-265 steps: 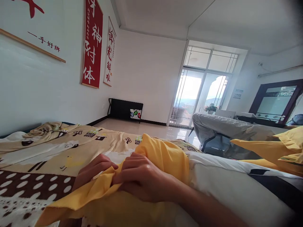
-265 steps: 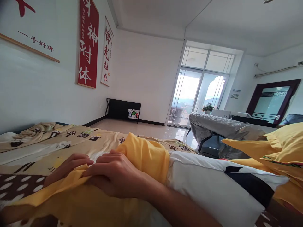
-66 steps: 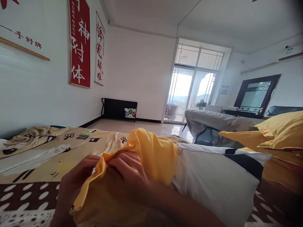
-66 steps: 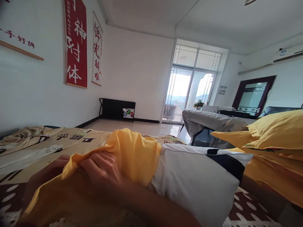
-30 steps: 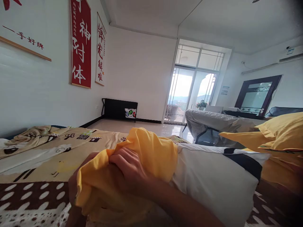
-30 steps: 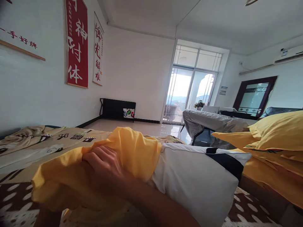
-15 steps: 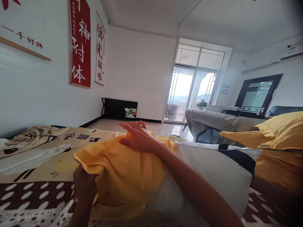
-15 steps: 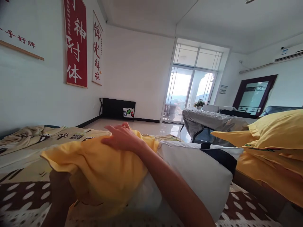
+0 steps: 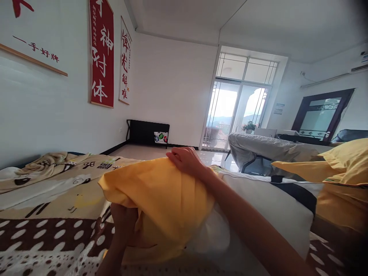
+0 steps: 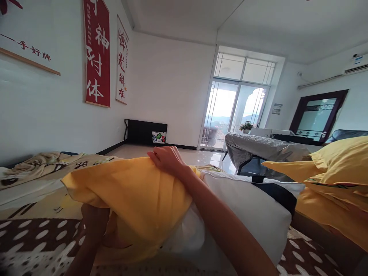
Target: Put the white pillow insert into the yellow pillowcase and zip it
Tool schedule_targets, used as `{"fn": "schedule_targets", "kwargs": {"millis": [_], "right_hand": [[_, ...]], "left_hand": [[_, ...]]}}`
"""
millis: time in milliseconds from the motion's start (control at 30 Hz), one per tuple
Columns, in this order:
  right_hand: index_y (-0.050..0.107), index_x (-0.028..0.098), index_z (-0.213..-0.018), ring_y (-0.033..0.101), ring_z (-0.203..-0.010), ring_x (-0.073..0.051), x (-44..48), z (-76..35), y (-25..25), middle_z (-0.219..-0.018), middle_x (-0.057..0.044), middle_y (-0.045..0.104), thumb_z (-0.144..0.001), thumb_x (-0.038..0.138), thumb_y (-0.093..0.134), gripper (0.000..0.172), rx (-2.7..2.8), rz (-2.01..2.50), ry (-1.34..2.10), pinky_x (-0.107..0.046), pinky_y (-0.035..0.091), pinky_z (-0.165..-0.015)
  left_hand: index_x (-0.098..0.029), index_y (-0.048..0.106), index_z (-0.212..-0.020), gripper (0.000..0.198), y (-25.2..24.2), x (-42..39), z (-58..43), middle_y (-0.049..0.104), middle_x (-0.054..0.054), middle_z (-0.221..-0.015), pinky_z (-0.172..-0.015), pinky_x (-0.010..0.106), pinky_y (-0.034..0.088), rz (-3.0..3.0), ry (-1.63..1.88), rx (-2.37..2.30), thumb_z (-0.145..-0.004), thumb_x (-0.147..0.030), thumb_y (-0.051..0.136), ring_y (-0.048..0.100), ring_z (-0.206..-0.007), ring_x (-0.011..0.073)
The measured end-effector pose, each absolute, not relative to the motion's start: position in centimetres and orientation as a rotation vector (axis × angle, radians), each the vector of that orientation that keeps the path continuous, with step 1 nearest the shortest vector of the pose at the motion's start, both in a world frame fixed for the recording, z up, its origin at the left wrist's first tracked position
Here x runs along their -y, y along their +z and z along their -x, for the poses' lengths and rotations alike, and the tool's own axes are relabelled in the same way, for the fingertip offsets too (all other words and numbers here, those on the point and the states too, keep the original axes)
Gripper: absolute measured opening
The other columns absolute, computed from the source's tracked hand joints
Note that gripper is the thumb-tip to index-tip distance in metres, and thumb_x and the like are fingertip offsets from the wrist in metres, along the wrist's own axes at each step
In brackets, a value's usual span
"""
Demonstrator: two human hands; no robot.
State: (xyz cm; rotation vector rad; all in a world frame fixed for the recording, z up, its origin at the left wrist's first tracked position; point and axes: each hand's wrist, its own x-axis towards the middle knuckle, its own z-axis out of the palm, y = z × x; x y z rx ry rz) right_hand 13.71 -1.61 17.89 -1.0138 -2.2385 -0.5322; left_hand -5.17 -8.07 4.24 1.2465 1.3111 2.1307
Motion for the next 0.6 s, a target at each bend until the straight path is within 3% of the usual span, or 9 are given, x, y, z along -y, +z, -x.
{"fn": "schedule_targets", "kwargs": {"millis": [167,300,500,600], "right_hand": [[0.049,0.017,-0.060,0.036,-0.054,-0.012,1.5,-14.6,19.3,-0.057,-0.003,0.051,-0.097,0.036,0.028,0.046,2.189,1.058,-0.884,-0.030,0.016,-0.057],[0.047,0.017,-0.058,0.032,-0.053,-0.013,1.1,-14.6,20.7,-0.055,-0.004,0.045,-0.096,0.035,0.024,0.048,2.191,1.024,-0.913,-0.030,0.015,-0.057],[0.044,0.018,-0.054,0.020,-0.051,-0.009,-0.5,-16.1,19.8,-0.054,0.004,0.027,-0.094,0.050,0.033,0.052,2.294,1.086,-0.349,-0.026,0.016,-0.056],[0.050,0.017,-0.059,0.030,-0.056,-0.008,-0.5,-17.7,20.2,-0.060,0.004,0.036,-0.086,0.051,0.049,0.044,2.450,1.018,0.156,-0.023,0.023,-0.055]], "left_hand": [[-0.019,0.045,-0.047,0.020,6.5,10.5,4.7,0.039,-0.002,-0.043,-0.040,0.021,0.028,-1.241,2.050,-1.362,-0.056,-0.034,0.053,0.034,-0.046,0.0112],[-0.021,0.029,-0.041,0.032,7.7,12.6,3.5,0.023,-0.005,-0.041,-0.036,0.022,0.020,-1.281,1.891,-1.346,-0.054,-0.033,0.056,0.019,-0.042,0.0076],[-0.019,0.037,-0.055,0.032,8.0,11.6,5.4,0.030,-0.006,-0.048,-0.040,0.018,0.021,-1.120,2.046,-1.369,-0.064,-0.039,0.060,0.025,-0.047,0.0078],[-0.019,0.044,-0.059,0.028,7.5,10.6,6.8,0.033,-0.006,-0.047,-0.040,0.018,0.024,-1.012,2.076,-1.354,-0.064,-0.040,0.063,0.029,-0.046,0.0083]]}}
